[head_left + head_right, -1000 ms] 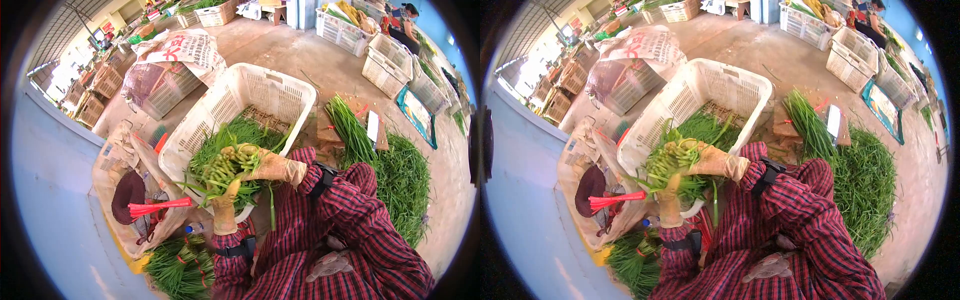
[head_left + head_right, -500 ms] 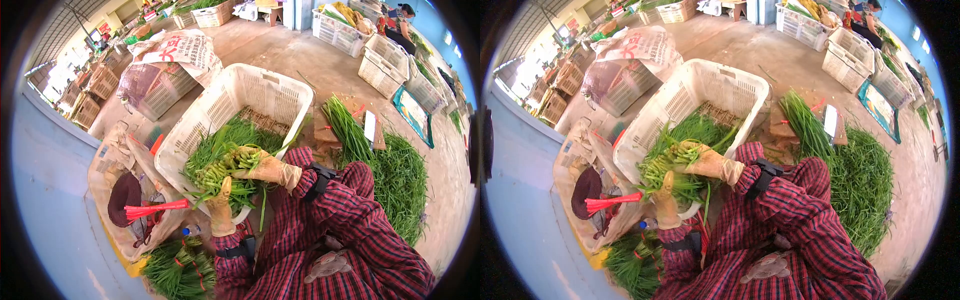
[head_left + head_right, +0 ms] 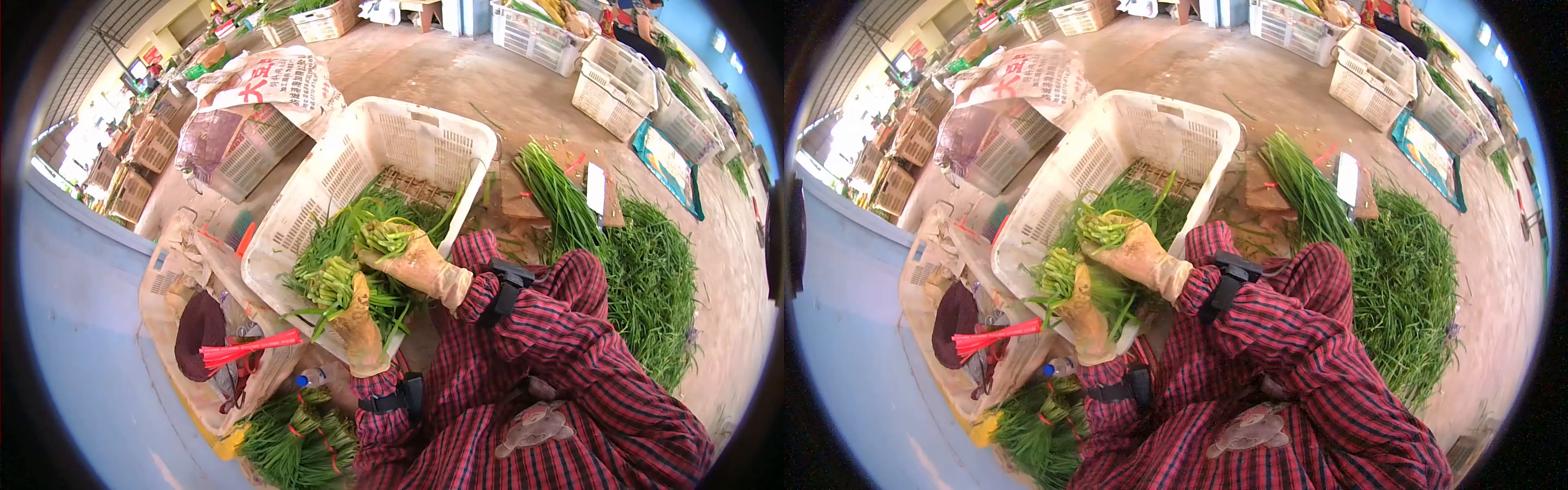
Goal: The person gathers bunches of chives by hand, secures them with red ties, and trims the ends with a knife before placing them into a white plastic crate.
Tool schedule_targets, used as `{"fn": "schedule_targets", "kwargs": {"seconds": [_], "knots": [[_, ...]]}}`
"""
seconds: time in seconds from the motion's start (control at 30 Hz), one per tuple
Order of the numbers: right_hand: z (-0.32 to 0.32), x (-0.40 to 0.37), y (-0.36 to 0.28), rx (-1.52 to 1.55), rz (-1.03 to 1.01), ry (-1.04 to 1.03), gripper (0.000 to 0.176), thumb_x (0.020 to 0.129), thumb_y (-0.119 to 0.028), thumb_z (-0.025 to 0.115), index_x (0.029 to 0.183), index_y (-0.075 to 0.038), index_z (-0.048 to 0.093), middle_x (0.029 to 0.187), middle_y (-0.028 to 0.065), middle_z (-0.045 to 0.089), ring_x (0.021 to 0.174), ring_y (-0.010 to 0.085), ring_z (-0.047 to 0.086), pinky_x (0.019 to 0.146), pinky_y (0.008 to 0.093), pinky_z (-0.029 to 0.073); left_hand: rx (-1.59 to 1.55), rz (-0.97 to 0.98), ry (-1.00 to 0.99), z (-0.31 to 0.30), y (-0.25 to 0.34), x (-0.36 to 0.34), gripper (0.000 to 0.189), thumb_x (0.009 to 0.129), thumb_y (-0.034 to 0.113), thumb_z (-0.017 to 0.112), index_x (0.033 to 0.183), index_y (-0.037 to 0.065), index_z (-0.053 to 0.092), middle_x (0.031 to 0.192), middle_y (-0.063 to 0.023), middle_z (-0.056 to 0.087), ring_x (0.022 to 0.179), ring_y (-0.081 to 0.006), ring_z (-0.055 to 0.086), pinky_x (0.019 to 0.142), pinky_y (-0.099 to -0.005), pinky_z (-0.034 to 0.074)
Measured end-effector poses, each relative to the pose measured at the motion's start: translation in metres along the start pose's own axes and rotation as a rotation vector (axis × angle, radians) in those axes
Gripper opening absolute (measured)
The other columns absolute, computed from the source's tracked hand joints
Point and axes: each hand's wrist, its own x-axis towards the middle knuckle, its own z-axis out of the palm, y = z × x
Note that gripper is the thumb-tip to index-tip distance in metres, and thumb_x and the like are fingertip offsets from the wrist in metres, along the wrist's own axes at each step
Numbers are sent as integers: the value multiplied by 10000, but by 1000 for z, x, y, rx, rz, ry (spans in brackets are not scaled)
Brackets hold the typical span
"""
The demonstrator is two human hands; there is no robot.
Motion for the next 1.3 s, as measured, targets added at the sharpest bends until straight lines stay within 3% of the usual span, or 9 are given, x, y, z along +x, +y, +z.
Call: {"fn": "schedule_targets", "kwargs": {"seconds": [0.2, 0.53, 0.83, 0.9, 0.93, 1.03, 1.07, 1.1, 1.3], "knots": [[-7, 18, 1, -257, -214, 247, 266, 912, -187, 716, 1146, -63, 688, 1130, 57, 743, 1071, 199, 685, 986, 317, 502, -155, 10, -71, 2, -9, 30, 519, 910, -46, 516, 1393, 112, 622, 1451, -181, 566, 1364, -390, 505, 1171, -479, 352], [-60, 53, 0, 345, -276, 798, 288, 870, -31, 774, 1139, -60, 674, 1078, 5, 718, 946, 127, 662, 864, 289, 534, -126, 3, 213, -77, -16, 67, 375, 984, 12, 549, 1356, -25, 578, 1293, -188, 649, 1202, -303, 614, 1077, -414, 455], [-178, 24, -45, 590, -105, 1251, 271, 873, -233, 791, 1044, -36, 716, 984, 56, 720, 829, 206, 684, 748, 373, 562, 848, 481, 367, -100, -33, 86, 284, 982, 121, 646, 1242, 10, 621, 1153, -154, 669, 963, -293, 662, 889, -414, 555], [-190, 15, -66, 632, -196, 1157, 259, 885, -290, 778, 980, -53, 735, 948, 66, 723, 810, 208, 682, 755, 370, 555, -77, 120, 80, -43, -46, 50, 228, 936, 103, 690, 1154, 50, 648, 1102, -137, 660, 927, -290, 645, 854, -450, 544], [-212, 23, -54, 583, -213, 1223, 295, 894, -341, 762, 1010, -71, 731, 952, 65, 723, 809, 214, 680, 770, 376, 552, 40, 455, 101, -28, -17, 41, 188, 903, 89, 698, 1083, 71, 647, 1045, -149, 642, 899, -310, 624, 812, -469, 519], [-201, -8, -117, 339, -219, 1044, 457, 940, -448, 671, 1243, -106, 641, 1135, 94, 672, 999, 220, 621, 921, 424, 508, 135, 465, -486, 9, -18, -22, 208, 930, 230, 646, 813, 75, 571, 917, -128, 639, 941, -327, 626, 852, -464, 502], [-236, 5, -81, 144, -516, 932, 412, 933, -401, 700, 1239, -131, 644, 1114, 75, 672, 981, 209, 625, 891, 405, 526, 74, 484, -573, 20, -7, -35, 200, 932, 227, 644, 827, 73, 573, 926, -128, 639, 945, -325, 626, 855, -462, 502], [-184, -42, -171, 527, -270, 995, 387, 921, -261, 747, 1244, -80, 633, 1123, 78, 666, 1003, 196, 627, 876, 366, 549, 4, 501, -652, 37, 8, -45, 191, 935, 223, 642, 840, 71, 575, 936, -128, 640, 949, -322, 626, 858, -460, 503], [-244, -55, -141, 520, -574, 1084, 503, 889, -216, 789, 1328, -86, 579, 1187, 36, 667, 1068, 184, 621, 912, 377, 540, -114, 643, -897, 128, 85, -59, 151, 949, 201, 630, 918, 60, 585, 992, -128, 643, 972, -307, 627, 876, -446, 504]]}}
